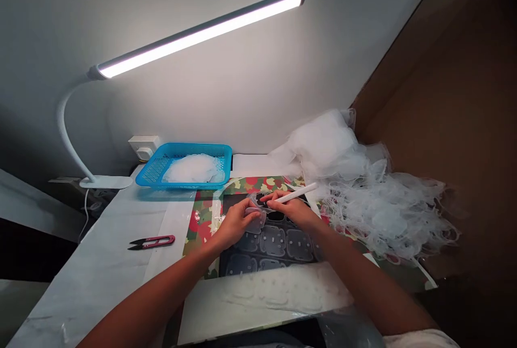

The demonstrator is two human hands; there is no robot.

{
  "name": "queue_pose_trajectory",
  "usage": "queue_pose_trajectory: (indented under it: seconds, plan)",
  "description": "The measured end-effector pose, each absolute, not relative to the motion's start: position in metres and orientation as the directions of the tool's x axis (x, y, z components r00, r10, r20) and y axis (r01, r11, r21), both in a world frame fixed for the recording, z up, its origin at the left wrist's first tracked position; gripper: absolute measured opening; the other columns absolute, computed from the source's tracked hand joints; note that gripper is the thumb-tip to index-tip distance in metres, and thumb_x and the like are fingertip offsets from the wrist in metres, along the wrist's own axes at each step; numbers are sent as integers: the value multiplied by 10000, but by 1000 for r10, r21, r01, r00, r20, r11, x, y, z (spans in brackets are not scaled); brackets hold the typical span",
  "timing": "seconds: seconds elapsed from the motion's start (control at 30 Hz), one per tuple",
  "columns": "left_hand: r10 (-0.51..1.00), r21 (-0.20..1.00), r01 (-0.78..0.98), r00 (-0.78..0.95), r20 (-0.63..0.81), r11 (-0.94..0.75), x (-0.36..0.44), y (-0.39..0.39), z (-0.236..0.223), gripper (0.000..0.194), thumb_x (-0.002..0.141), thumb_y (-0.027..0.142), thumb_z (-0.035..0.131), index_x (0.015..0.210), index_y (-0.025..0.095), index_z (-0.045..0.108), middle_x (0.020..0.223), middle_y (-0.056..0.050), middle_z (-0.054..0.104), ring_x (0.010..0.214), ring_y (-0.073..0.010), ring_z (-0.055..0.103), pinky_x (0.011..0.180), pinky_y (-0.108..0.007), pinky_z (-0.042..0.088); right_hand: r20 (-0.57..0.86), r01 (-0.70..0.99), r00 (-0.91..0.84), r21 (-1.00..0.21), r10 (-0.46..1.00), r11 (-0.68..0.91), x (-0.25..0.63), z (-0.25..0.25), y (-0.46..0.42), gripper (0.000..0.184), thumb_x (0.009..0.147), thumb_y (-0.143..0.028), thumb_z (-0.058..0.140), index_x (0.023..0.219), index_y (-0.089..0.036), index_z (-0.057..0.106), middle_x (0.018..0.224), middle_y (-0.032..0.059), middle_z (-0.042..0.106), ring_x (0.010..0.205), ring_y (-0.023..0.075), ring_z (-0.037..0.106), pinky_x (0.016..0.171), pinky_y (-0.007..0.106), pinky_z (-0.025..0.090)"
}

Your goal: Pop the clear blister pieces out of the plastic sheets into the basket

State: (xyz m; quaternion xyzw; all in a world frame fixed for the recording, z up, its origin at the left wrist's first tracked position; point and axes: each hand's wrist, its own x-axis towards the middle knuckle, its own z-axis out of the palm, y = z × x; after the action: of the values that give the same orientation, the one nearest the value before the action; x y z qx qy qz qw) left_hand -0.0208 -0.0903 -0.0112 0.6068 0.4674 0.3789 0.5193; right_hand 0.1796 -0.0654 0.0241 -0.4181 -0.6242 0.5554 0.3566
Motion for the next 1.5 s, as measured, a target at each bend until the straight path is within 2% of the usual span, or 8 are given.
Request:
queue_pose_trajectory:
  seconds: [0.23, 0.4, 0.7, 0.9, 0.97, 1.13, 1.27, 1.5]
  plan:
    - [972, 942, 301, 221, 83, -149, -21, -93, -18, 225, 838, 362, 619, 745, 183, 519, 691, 17, 615, 662, -143, 568, 598, -221, 383, -29, 222, -333, -974, 942, 48, 161, 15, -65, 297, 757, -460, 649, 669, -209, 515, 711, -5, 614, 687, 168, 542, 647, 286, 369]
    - [990, 986, 148, 127, 55, -74, -27, -104, -21, 277, 844, 414, 625, 753, 187, 496, 730, 1, 633, 694, -153, 597, 616, -229, 422, 79, 448, -127, -885, 989, 128, 171, -4, -46, 312, 728, -421, 629, 577, -224, 440, 569, -37, 487, 620, 163, 466, 622, 281, 318]
    - [971, 965, -199, 202, -127, 168, -30, -122, 2, 366, 763, 456, 731, 957, 176, 596, 946, -61, 716, 794, -183, 665, 676, -274, 512, 75, 276, -155, -954, 985, 116, 188, -5, -42, 407, 751, -531, 663, 619, -217, 441, 611, -30, 520, 600, 141, 447, 570, 261, 304]
    - [991, 987, 102, -43, 127, -122, -73, -58, 42, 425, 779, 460, 694, 1049, 138, 632, 901, -71, 708, 748, -184, 678, 716, -330, 553, 157, 348, -176, -914, 972, 211, 176, 4, -19, 370, 793, -510, 606, 635, -226, 429, 623, -28, 531, 630, 153, 479, 594, 260, 335]
    - [959, 853, 497, -128, 252, -158, -101, -24, 58, 359, 884, 416, 576, 1098, 131, 621, 860, -48, 689, 730, -156, 671, 711, -313, 548, 199, 390, -218, -880, 955, 272, 162, 9, 1, 326, 798, -460, 593, 637, -223, 438, 632, -30, 538, 647, 150, 480, 606, 257, 336]
    - [931, 665, 743, -189, 311, -72, -155, 25, 79, 192, 882, 253, 604, 920, 70, 647, 765, -48, 627, 882, -241, 641, 883, -479, 474, 220, 431, -271, -843, 937, 323, 120, 18, 53, 236, 771, -309, 602, 617, -216, 450, 608, -46, 516, 642, 134, 444, 631, 251, 330]
    - [892, 520, 850, -163, 421, -90, -147, 9, 71, 119, 872, 191, 587, 915, 93, 639, 1125, -149, 612, 1251, -396, 456, 1032, -596, 332, 189, 403, -254, -871, 949, 281, 110, 16, 69, 227, 711, -229, 651, 581, -205, 466, 652, -35, 590, 651, 132, 502, 649, 253, 359]
    - [781, 98, 807, 522, 342, -582, -75, -113, -16, 335, 955, 241, 451, 1256, 163, 576, 1351, -156, 557, 1268, -283, 515, 1032, -458, 455, 117, 258, -82, -957, 990, 134, 134, 3, 38, 212, 774, -325, 622, 671, -228, 464, 571, -27, 589, 553, 149, 568, 595, 277, 433]
